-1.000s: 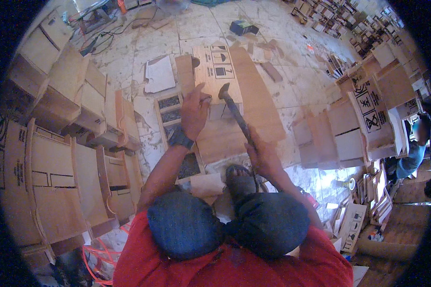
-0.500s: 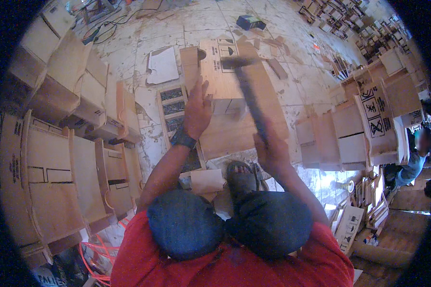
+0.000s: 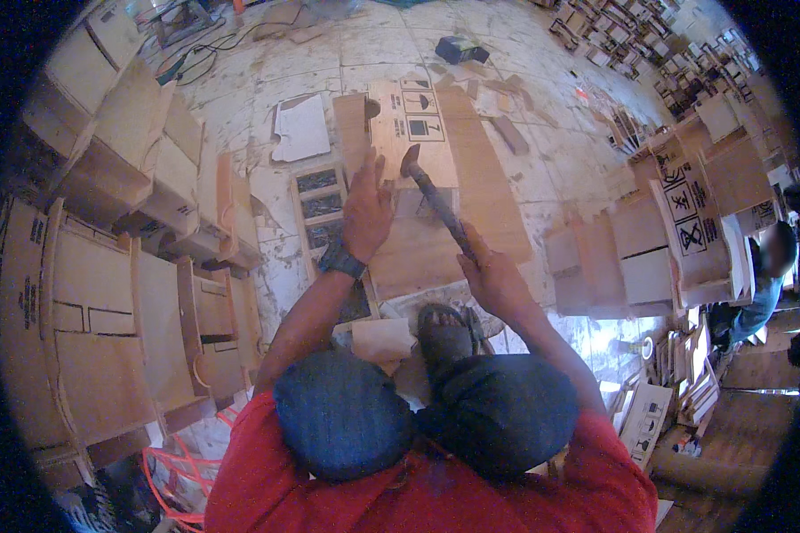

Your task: The person sits on the floor and uses a hammer to drive nails into a small wooden piece, repeatedly tapping and adjusting the piece to secure it.

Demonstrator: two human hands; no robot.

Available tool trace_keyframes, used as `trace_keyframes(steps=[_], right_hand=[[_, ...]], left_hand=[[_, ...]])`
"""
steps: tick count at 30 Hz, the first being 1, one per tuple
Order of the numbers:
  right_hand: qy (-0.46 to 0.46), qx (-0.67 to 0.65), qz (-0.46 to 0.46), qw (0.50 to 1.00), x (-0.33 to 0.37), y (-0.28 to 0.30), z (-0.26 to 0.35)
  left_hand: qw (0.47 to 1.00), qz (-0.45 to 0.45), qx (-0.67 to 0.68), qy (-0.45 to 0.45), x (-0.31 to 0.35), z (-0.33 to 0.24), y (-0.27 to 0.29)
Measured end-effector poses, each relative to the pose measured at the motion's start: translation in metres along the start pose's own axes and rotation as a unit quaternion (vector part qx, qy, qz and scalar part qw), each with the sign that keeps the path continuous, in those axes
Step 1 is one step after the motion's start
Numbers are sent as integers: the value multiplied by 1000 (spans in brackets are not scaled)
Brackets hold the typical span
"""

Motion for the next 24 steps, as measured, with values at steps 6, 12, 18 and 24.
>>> trace_keyframes(steps=[6,12,18,24], right_hand=[[34,-75,-145,986,12,22,-4],[7,-16,-46,999,-6,2,-4],[-72,-1,-4,997,-1,-19,-22],[-15,12,-26,999,-4,-27,-20]], left_hand=[[999,3,-49,-23,-1,-6,3],[999,-13,-25,-36,-4,-7,6],[1000,-4,-23,-12,-1,-1,2],[999,-6,-31,-26,-2,-4,2]])
Point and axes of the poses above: each hand's wrist, its own x-axis away from the middle knuckle, its own y-axis out of the back of the hand, z = x × y, the point moved 9 cm from there along -x, towards the middle knuckle, and after that the axes turned 14 degrees about -y, right-handed, at the moved point
